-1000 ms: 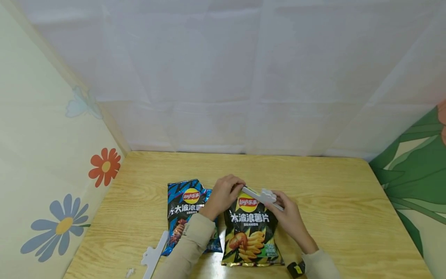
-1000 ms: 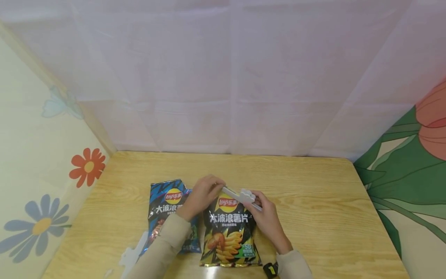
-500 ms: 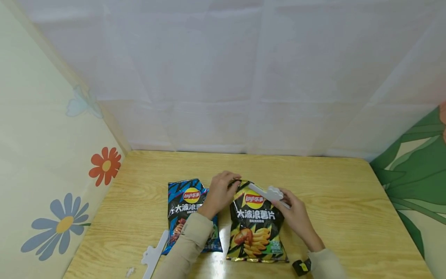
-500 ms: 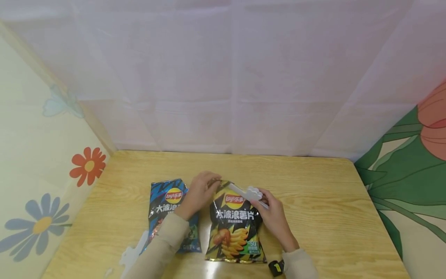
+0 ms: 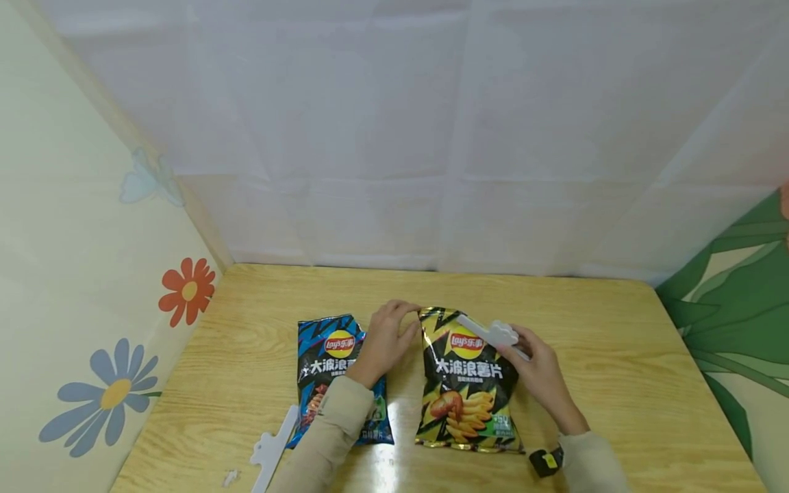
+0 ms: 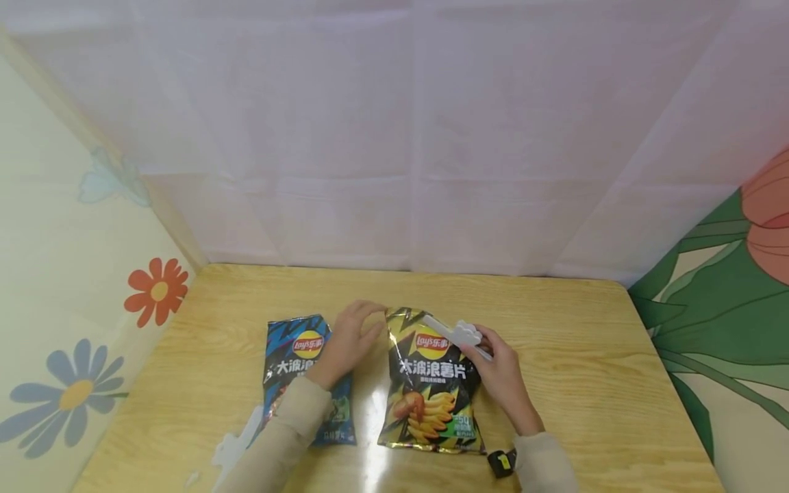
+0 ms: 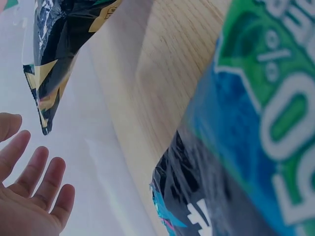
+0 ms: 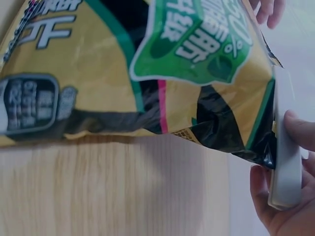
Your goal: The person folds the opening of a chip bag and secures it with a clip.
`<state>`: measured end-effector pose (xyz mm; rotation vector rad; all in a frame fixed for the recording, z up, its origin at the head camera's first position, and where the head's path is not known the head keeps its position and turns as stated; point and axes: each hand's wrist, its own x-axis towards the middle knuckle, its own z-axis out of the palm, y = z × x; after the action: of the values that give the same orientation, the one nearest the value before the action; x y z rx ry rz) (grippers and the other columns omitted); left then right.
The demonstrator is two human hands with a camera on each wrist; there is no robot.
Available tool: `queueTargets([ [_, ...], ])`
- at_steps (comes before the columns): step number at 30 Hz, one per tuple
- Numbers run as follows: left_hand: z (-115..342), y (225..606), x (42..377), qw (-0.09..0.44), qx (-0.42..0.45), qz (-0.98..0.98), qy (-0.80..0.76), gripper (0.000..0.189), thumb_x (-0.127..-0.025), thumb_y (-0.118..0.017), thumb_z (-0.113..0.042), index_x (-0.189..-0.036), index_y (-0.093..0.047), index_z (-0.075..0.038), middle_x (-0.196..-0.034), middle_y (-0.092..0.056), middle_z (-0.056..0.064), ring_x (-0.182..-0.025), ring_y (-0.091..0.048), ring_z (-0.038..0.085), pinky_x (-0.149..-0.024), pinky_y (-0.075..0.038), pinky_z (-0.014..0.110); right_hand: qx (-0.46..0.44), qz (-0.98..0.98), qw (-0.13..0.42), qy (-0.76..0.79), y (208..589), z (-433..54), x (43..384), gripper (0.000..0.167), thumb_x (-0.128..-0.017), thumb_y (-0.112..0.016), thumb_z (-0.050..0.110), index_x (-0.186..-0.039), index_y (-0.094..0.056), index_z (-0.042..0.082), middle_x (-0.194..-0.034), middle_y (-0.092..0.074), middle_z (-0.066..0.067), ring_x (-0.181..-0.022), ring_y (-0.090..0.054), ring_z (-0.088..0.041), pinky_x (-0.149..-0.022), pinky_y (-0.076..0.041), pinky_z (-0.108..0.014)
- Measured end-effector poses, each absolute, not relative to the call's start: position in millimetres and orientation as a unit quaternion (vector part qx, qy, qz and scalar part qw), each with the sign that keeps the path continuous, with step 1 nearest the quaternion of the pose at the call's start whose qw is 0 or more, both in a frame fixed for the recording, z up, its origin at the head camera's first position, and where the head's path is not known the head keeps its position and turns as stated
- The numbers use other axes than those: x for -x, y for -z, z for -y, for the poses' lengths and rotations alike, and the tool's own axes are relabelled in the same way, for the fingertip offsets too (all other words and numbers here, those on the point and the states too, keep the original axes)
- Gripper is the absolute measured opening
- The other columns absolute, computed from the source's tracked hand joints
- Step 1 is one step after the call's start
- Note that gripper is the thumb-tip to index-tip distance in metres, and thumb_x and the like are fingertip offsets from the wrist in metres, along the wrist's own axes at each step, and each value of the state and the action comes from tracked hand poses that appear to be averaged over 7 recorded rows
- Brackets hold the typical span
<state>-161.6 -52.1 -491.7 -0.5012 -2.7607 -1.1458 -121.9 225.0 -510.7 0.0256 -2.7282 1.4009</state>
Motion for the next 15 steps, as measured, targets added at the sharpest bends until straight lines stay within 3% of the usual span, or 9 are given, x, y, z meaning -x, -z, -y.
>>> queueTargets([
  [12,54.2,492.9,159.9,0.058,0.157,0.913,0.373,0.031,-0.097,-0.066,-0.018,-0.127,-0.065,-0.01,-0.127,-0.063,0.011,-0.119,-0.058,0.03,-0.104,-0.042,0.052,-0.004,0.9,0.054,-0.432,508.7,-247.3,132.2,0.047,-0.099,-0.062,0.017,-0.136,-0.05,-0.008,-0.125,-0.061,-0.031,-0.112,-0.064,-0.044,-0.093,-0.052,-0.048],
  [15,55.5,492.9,160.1,0.057,0.159,0.913,0.372,0.033,-0.097,-0.065,-0.02,-0.128,-0.065,-0.01,-0.128,-0.062,0.011,-0.12,-0.057,0.031,-0.105,-0.042,0.053,-0.005,0.902,0.06,-0.427,508.0,-253.6,135.8,0.048,-0.098,-0.063,0.017,-0.136,-0.05,-0.009,-0.123,-0.062,-0.033,-0.111,-0.064,-0.045,-0.09,-0.055,-0.04],
])
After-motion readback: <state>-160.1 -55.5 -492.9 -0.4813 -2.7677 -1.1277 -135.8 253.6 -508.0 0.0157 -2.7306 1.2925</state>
